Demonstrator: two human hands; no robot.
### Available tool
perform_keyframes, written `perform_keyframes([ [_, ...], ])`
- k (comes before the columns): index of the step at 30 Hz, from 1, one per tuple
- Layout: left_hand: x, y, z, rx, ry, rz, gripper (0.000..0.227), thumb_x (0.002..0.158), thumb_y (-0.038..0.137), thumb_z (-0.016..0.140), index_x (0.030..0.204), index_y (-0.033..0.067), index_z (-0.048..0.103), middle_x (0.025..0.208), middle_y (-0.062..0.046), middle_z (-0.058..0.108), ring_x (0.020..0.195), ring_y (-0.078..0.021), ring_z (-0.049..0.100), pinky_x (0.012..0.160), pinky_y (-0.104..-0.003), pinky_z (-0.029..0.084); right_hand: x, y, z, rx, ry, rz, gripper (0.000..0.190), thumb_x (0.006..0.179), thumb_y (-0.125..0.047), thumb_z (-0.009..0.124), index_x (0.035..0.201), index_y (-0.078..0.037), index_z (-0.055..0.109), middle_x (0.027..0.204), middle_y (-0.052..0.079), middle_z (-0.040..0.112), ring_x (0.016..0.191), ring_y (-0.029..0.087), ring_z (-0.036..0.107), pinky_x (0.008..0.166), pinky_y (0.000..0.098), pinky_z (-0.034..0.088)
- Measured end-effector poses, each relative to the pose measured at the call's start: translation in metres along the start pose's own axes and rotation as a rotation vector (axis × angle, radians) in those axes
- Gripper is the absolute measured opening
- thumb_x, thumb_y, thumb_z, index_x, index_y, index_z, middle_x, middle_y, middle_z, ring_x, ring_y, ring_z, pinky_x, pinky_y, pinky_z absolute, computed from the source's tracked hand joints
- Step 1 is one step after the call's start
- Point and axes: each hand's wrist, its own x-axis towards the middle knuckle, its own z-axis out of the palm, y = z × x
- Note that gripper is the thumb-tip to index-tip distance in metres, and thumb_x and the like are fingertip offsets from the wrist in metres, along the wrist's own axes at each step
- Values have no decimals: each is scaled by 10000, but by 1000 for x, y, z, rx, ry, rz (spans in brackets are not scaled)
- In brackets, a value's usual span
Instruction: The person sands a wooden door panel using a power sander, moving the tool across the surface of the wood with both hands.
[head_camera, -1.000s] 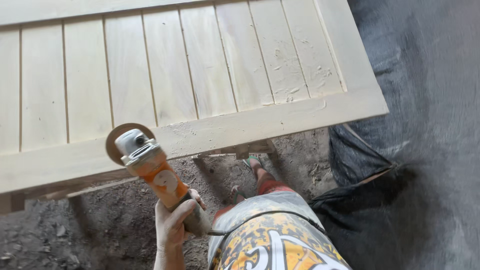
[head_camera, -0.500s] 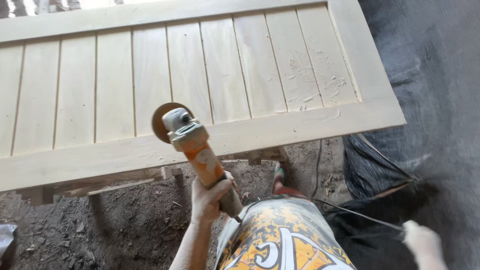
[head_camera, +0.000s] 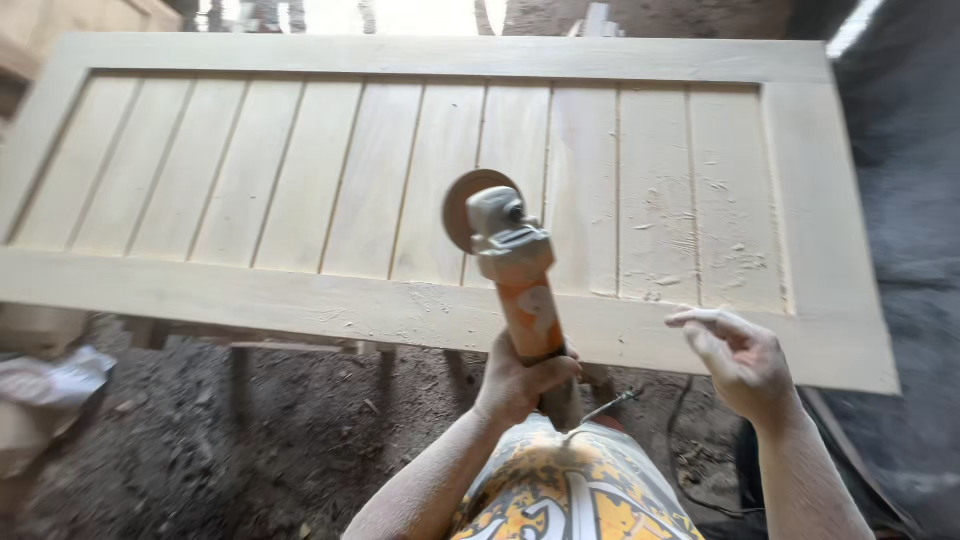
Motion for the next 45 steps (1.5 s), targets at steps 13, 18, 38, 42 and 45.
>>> perform_keyframes([
  [13,86,-41,51,456,-5,-213,636,739,251,813,1263,-23,579,1086,-132,708,980,-209,709,845,-369,611,103,-44,48,541,-368,22,470,848,-182,767,1237,44,634,1117,154,717,1006,221,702,889,367,598],
  [18,131,-47,57,334,-64,32,790,770,287,833,1372,-5,414,1207,-125,641,1085,-201,675,940,-360,589,152,-49,59,597,-206,188,411,763,-135,831,1114,2,667,947,118,719,849,224,722,776,378,633],
  [38,225,-84,-368,1417,584,-226,895,868,578,648,1547,56,390,1639,-240,190,1549,-382,120,1249,-574,67,245,14,167,-498,-576,159,474,656,-263,835,1050,-44,688,953,158,729,898,289,721,845,389,570],
  [42,256,-103,-359,1550,672,-314,931,893,668,504,1623,148,256,1707,-170,44,1565,-371,-10,1197,-630,-81,249,10,180,-562,-620,298,511,701,-323,834,1061,-15,642,916,186,748,888,323,738,823,421,585],
  [45,267,-89,-353,1586,669,-373,960,871,709,459,1626,156,244,1711,-159,30,1572,-359,-42,1202,-638,-115,254,-2,186,-567,-644,191,533,682,-358,864,1063,-48,659,954,167,752,917,322,727,836,409,568],
])
